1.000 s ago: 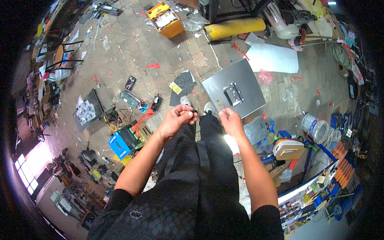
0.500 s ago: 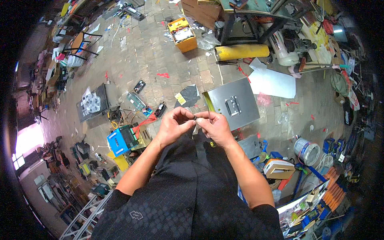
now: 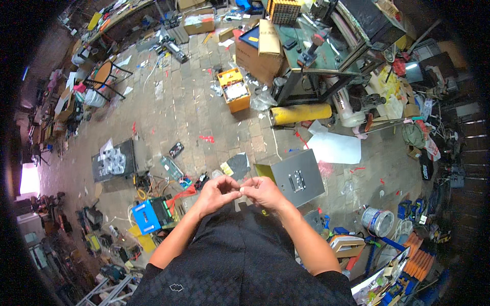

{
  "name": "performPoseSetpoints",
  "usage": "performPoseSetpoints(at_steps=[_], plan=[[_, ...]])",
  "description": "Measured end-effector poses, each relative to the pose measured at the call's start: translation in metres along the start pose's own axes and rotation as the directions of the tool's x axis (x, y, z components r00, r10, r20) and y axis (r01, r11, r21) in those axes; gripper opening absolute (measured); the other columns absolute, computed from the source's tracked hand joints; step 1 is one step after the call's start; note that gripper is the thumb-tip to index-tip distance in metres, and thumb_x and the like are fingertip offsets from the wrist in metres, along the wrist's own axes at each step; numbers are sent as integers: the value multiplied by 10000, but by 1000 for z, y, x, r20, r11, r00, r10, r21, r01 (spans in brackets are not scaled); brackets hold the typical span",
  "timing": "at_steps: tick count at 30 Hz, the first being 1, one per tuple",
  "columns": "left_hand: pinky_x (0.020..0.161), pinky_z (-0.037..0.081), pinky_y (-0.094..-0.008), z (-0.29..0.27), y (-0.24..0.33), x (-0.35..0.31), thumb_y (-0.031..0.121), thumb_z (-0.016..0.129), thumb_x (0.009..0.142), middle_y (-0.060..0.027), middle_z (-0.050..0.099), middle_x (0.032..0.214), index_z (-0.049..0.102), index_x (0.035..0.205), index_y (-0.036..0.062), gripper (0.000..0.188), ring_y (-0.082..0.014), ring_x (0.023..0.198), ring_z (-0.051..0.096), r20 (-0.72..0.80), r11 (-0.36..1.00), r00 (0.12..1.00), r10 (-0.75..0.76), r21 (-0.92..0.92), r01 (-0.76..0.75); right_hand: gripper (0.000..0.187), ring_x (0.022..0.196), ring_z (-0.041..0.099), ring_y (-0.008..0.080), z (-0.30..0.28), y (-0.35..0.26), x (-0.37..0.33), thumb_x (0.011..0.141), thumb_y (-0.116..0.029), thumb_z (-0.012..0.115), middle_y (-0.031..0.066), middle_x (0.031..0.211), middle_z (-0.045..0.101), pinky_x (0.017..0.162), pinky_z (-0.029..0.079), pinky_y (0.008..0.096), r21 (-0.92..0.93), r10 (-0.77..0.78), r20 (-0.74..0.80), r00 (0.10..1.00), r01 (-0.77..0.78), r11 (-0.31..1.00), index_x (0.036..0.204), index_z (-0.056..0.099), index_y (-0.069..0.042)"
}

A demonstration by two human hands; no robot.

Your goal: The person assembles a small metal box by hand, attaching a latch and securing it with screws. They handle small hardware components and use a screwdriver to fasten parts together in a cluttered workshop.

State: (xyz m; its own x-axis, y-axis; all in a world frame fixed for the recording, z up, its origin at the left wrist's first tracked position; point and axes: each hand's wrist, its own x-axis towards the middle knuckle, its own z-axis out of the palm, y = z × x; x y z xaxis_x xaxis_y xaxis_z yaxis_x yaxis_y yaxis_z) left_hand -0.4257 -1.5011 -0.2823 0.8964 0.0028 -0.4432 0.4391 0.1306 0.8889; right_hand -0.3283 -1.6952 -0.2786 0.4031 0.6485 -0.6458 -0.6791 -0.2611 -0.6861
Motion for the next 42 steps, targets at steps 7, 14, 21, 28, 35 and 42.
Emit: performPoseSetpoints(at_steps=[7, 14, 21, 28, 35, 42], plan=[[708, 517, -241, -97, 29, 5, 66, 783, 865, -5, 685, 899, 659, 967, 29, 165, -70, 801, 627, 57, 996, 998, 35, -84, -30, 229, 581, 505, 42, 65, -58, 55, 937, -262, 717, -26, 716, 614, 500, 376, 224, -192, 0, 59, 998, 12, 981, 978, 705, -37], [697, 538, -265, -168, 53, 21, 118, 686, 962, -56, 693, 894, 636, 1041, 7, 145, -123, 778, 658, 95, 966, 995, 5, -257, 20, 247, 531, 485, 52, 114, -98, 99, 956, -294, 696, -34, 672, 583, 465, 370, 229, -118, -40, 34, 999, 44, 992, 1002, 695, -52], [699, 542, -267, -193, 58, 51, 130, 638, 1000, -63, 695, 871, 608, 1059, 4, 142, -123, 758, 655, 52, 958, 999, -3, -286, 18, 208, 502, 465, 45, 122, -102, 135, 921, -213, 728, -36, 673, 591, 439, 339, 225, 64, -86, -1, 996, 86, 994, 1001, 678, -27], [701, 549, -278, -221, 87, 109, 113, 618, 1008, -78, 703, 890, 593, 1079, -2, 138, -130, 790, 673, 53, 992, 998, -28, -122, 34, 187, 524, 473, 48, 108, -145, 183, 899, -171, 722, -7, 708, 618, 454, 348, 225, 59, -57, -66, 996, 61, 996, 978, 653, -16], [725, 538, -254, -228, 129, 224, 70, 634, 982, -44, 702, 943, 591, 1269, 17, 296, -109, 841, 666, 43, 999, 999, -25, -22, 26, 127, 471, 462, 67, 31, -197, 269, 918, -171, 653, -22, 654, 561, 427, 365, 237, 200, -45, -53, 998, 55, 978, 890, 638, -48], [747, 524, -233, -217, 211, 350, 40, 717, 928, -8, 690, 914, 659, 1167, 6, 249, -68, 822, 624, 46, 981, 998, 42, 190, -50, 168, 453, 460, 61, -45, -284, 326, 958, -214, 617, -26, 643, 561, 426, 396, 237, 386, -60, 20, 998, 48, 921, 864, 638, -77]])
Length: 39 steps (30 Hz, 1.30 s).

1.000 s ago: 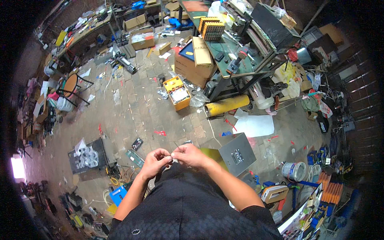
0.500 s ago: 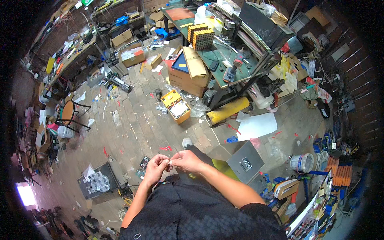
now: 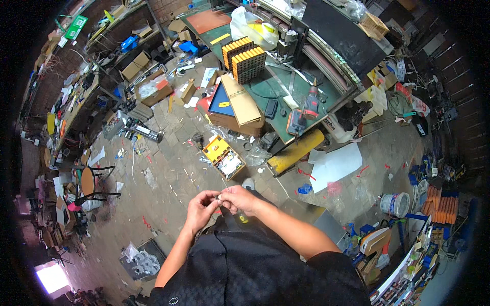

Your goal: The person assembles a small metal box by hand, attaching a latch and securing it with screws. They handle small hardware components and use a screwdriver to fasten parts together in a cluttered workshop.

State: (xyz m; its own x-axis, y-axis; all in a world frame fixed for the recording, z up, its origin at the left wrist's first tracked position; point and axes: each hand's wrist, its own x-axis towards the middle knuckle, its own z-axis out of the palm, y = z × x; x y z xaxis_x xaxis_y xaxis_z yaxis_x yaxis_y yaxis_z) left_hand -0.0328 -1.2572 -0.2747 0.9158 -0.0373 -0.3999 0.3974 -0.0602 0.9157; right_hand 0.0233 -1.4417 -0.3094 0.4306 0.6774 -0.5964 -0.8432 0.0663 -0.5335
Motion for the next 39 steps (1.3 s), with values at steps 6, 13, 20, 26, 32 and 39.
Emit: performPoseSetpoints(at_steps=[6, 13, 20, 26, 32, 39], plan=[[739, 520, -223, -19, 33, 83, 28, 786, 866, 12, 663, 888, 654, 1110, 5, 278, -65, 803, 609, 11, 1000, 1000, -10, 18, 10, 176, 467, 470, 59, -11, -68, 30, 986, -222, 616, -30, 663, 557, 428, 405, 224, 101, -36, -93, 995, 46, 994, 888, 634, -76], [768, 542, -238, -41, 59, 161, 18, 794, 857, -10, 678, 929, 645, 1089, -3, 276, -74, 830, 628, 128, 1000, 992, -8, 5, 8, 160, 455, 484, 68, -12, -115, 57, 994, -203, 620, -28, 642, 556, 418, 418, 220, 181, -143, -245, 959, 190, 965, 922, 640, -61], [748, 546, -231, -73, 107, 221, 16, 796, 858, -25, 703, 926, 659, 1080, -8, 262, -74, 809, 643, 338, 992, 935, 105, -106, -73, 155, 489, 472, 51, 16, -161, 76, 996, -175, 621, -13, 679, 571, 433, 406, 209, 140, -333, -422, 843, 424, 895, 1018, 640, -22], [758, 521, -226, -98, 131, 250, 30, 799, 857, -13, 703, 941, 670, 1096, 1, 273, -67, 833, 634, 436, 993, 892, 119, -66, -101, 127, 486, 455, 41, 34, -180, 96, 988, -153, 642, -16, 669, 570, 435, 395, 205, 93, -408, -492, 769, 512, 854, 1015, 638, -29], [747, 521, -221, -104, 133, 267, 31, 763, 892, -12, 693, 948, 666, 1135, -7, 264, -68, 832, 633, 484, 994, 873, 61, -109, -9, 127, 504, 458, 39, 23, -183, 112, 981, -140, 662, -9, 702, 591, 443, 391, 204, 86, -403, -498, 768, 506, 858, 1018, 632, -22], [753, 527, -243, -97, 108, 278, 30, 685, 937, -11, 680, 905, 652, 1002, -20, 88, -83, 812, 636, 337, 1000, 942, -5, 10, 1, 187, 465, 459, 42, -21, -188, 126, 975, -217, 674, -17, 660, 578, 419, 369, 207, 9, -362, -581, 729, 451, 892, 941, 641, -37]])
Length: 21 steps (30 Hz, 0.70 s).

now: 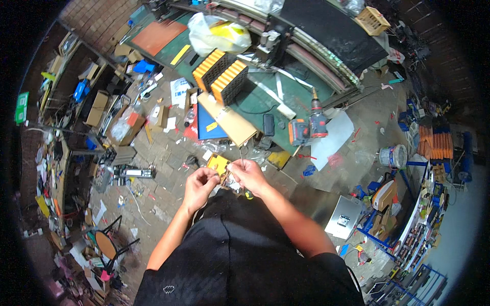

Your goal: The person assembles a small metal box by hand, attaching a latch and securing it with screws. They handle small hardware components and use a screwdriver to fasten parts together in a cluttered workshop.

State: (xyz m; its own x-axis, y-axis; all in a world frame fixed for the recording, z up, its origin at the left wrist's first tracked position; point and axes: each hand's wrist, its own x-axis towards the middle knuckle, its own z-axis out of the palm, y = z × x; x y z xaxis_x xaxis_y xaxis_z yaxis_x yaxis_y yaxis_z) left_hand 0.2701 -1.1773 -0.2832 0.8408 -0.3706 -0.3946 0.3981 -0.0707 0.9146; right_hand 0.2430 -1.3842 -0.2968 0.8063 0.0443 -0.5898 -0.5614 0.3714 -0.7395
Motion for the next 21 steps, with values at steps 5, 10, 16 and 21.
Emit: performPoseSetpoints(at_steps=[5, 10, 16, 21], plan=[[733, 483, -232, -3, -18, -9, 35, 607, 945, 15, 653, 882, 635, 970, 3, 50, -68, 785, 589, -40, 995, 995, -91, -46, 89, 223, 460, 468, 105, -56, 13, 85, 980, -241, 565, 11, 643, 551, 406, 371, 291, 40, 56, -332, 941, -45, 998, 968, 630, -28], [703, 505, -260, 9, -20, -26, 24, 558, 948, -34, 675, 830, 632, 944, 2, 77, -109, 746, 627, -71, 986, 983, -168, -28, 167, 232, 490, 486, 133, -113, -3, 196, 989, -218, 526, 41, 693, 550, 431, 408, 301, 164, 62, -437, 897, 12, 986, 1036, 621, -11], [709, 514, -268, 35, -7, -38, 16, 548, 953, -73, 699, 844, 645, 951, -7, 100, -128, 755, 641, -175, 969, 958, -229, -136, 207, 228, 519, 497, 131, -127, -54, 289, 980, -235, 540, 53, 743, 567, 437, 413, 290, 178, -50, -528, 848, 168, 970, 994, 613, -20], [715, 517, -272, 59, 12, -19, 22, 548, 946, -93, 698, 839, 642, 935, -9, 100, -143, 761, 646, -150, 971, 973, -174, -193, 144, 389, 981, 639, 317, -197, -43, 333, 916, -224, 621, 191, 1050, 657, 872, 513, 410, -467, -408, -649, 642, 86, 880, 1188, 566, 48]])
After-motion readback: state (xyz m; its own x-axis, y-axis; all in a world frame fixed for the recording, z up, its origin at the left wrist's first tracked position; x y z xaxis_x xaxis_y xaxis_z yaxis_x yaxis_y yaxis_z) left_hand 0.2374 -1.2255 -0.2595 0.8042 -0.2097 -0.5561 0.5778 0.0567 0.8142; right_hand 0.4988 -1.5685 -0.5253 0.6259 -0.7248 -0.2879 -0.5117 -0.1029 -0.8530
